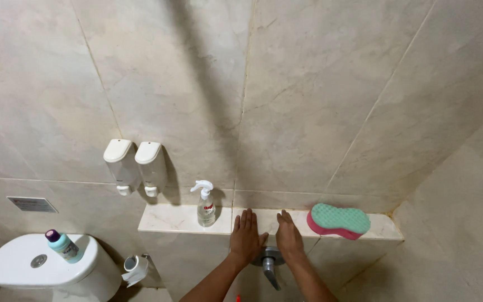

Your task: The person pulls back a shower curtain, tears off a piece of toilet paper, and wipes the shower floor and a tiled shelf with it. The person also moves a spray bottle and a sponge on the shelf while cleaning.

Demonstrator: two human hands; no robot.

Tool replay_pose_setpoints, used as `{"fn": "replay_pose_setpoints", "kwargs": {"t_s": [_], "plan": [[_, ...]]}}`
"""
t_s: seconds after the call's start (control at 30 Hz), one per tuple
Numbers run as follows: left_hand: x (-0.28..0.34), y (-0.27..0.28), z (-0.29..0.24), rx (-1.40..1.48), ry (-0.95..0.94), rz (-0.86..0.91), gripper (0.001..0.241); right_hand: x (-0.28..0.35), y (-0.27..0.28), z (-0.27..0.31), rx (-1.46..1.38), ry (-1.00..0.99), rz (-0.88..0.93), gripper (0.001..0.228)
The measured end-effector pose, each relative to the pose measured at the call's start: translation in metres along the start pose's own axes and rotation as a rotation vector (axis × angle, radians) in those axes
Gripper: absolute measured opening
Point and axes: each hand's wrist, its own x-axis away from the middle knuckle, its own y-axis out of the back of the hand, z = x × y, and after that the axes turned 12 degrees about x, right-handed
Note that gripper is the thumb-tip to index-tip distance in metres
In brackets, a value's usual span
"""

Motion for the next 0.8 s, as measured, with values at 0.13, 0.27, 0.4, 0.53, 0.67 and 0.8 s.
{"fn": "replay_pose_setpoints", "kwargs": {"t_s": [0.13,0.27,0.4,0.53,0.67,0.8], "plan": [[0.0,0.003,-0.001,-0.012,0.003,0.025,0.085,0.003,0.008,0.023,-0.017,0.073,-0.022,0.057],[-0.002,-0.001,0.0,0.01,-0.014,0.015,0.086,0.016,0.018,0.02,-0.019,0.153,0.024,0.057],[0.002,0.005,-0.002,0.032,-0.007,-0.002,0.086,0.009,-0.019,-0.026,0.036,0.16,-0.092,0.05],[0.005,0.022,-0.012,0.05,0.03,0.023,0.086,0.001,-0.006,-0.03,0.022,0.064,-0.083,0.052],[0.001,0.015,-0.006,0.041,0.03,0.062,0.087,-0.001,0.013,-0.004,0.03,0.06,-0.029,0.044],[0.006,0.02,-0.01,0.011,0.03,0.058,0.086,-0.011,0.007,0.01,0.027,0.059,-0.017,0.044]]}}
